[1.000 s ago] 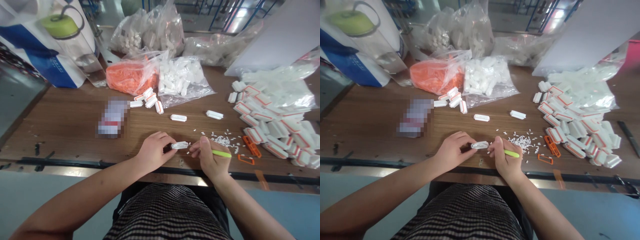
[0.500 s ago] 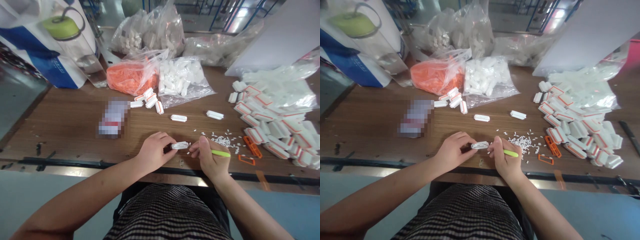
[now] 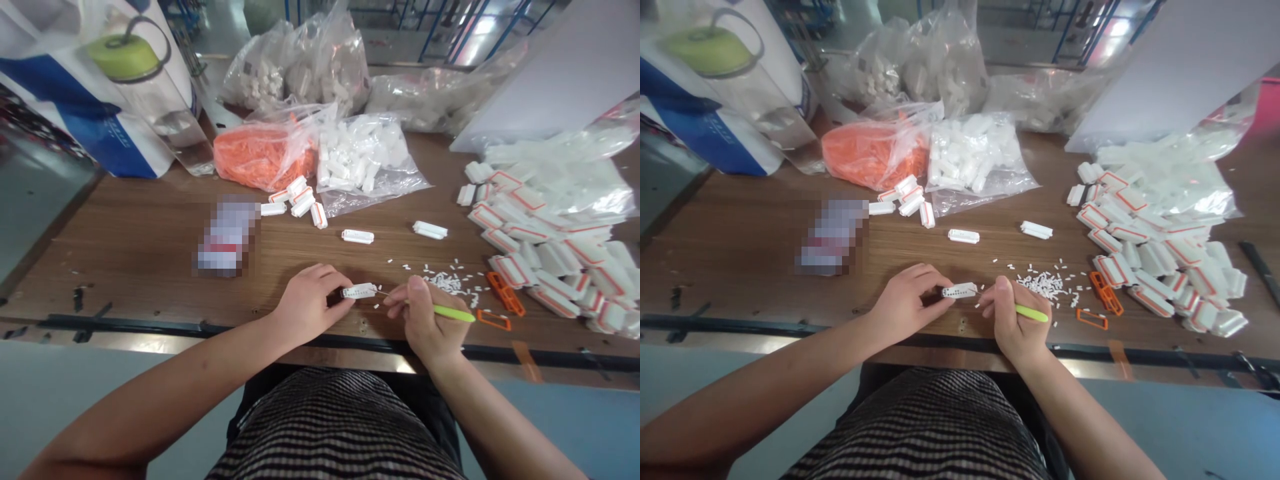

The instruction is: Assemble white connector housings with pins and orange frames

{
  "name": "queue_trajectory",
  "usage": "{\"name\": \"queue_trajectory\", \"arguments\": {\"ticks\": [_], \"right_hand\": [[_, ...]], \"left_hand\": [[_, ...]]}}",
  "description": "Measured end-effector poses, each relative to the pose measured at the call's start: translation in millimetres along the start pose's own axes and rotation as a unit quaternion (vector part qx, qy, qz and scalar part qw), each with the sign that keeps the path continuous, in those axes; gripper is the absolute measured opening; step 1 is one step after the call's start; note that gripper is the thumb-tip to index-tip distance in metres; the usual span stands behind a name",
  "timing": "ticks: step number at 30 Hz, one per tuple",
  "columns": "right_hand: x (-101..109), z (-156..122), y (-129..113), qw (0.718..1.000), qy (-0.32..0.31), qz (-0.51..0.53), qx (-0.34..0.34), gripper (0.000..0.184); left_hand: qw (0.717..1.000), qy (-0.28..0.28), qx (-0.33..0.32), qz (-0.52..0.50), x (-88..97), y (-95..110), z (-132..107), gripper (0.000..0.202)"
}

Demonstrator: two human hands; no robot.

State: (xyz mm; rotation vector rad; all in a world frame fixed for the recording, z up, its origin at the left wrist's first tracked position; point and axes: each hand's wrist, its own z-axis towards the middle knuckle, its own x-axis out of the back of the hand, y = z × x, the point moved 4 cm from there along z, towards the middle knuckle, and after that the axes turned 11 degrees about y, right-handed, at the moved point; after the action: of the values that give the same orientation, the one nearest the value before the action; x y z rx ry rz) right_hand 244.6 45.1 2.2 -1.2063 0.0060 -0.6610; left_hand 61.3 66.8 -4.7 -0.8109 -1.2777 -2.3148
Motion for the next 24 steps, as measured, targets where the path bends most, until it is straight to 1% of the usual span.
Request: {"name": "queue_trajectory", "arguments": {"ticks": [8,15,18,21,24], "right_hand": [[-1.5,-2.8,-0.5,1.000,0.003,-0.001,-0.021,0.049],[-2.7,0.4,2.2,0.998,-0.047,-0.032,0.024,0.046],[-3.2,0.1,2.5,0.998,-0.055,-0.031,0.023,0.046],[-2.3,-1.5,2.4,0.999,-0.037,-0.012,0.004,0.047],[-1.2,-2.5,0.8,1.000,-0.015,0.002,0.001,0.047]], "left_hand": [[1.000,-0.005,0.001,-0.001,0.8,0.4,0.9,0.008],[1.000,0.000,-0.001,-0.006,-0.6,-1.0,0.2,0.007],[1.000,0.004,0.000,-0.003,-0.6,-1.2,-0.8,0.008],[1.000,0.004,-0.002,-0.001,-0.4,-0.8,-1.0,0.008],[1.000,-0.001,-0.002,-0.002,-0.6,-0.5,-0.7,0.007]]}}
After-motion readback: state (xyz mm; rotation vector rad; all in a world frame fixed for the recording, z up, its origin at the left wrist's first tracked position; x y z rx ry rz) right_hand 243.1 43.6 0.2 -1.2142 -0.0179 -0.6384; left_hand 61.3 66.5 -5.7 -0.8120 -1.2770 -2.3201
